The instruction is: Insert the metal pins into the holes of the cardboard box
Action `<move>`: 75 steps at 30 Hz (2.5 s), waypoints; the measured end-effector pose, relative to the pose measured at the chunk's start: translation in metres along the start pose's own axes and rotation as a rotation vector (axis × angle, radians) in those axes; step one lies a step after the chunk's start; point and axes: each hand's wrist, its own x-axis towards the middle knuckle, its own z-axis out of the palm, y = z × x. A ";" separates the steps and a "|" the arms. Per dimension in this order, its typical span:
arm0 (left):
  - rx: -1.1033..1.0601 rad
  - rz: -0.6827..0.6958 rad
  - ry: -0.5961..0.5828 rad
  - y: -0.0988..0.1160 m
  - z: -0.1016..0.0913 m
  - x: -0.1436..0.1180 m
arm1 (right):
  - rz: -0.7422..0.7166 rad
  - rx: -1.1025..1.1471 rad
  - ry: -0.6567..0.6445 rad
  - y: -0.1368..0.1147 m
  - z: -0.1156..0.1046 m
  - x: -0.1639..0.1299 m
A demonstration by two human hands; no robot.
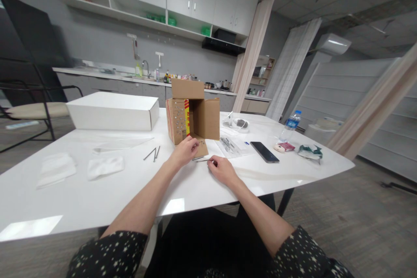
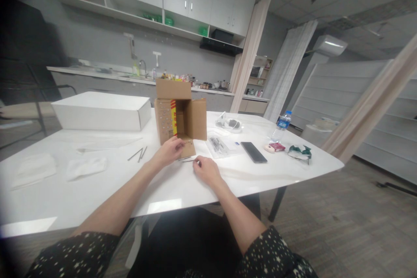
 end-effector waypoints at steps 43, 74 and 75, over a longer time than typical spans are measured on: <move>0.299 -0.042 -0.221 0.001 -0.024 -0.003 | -0.053 -0.070 -0.002 0.000 -0.001 -0.002; 0.421 -0.146 -0.173 0.002 -0.022 0.002 | -0.068 -0.069 -0.032 -0.002 -0.001 -0.002; 0.429 -0.147 -0.178 0.004 -0.022 0.002 | -0.068 -0.065 -0.031 -0.002 -0.001 -0.003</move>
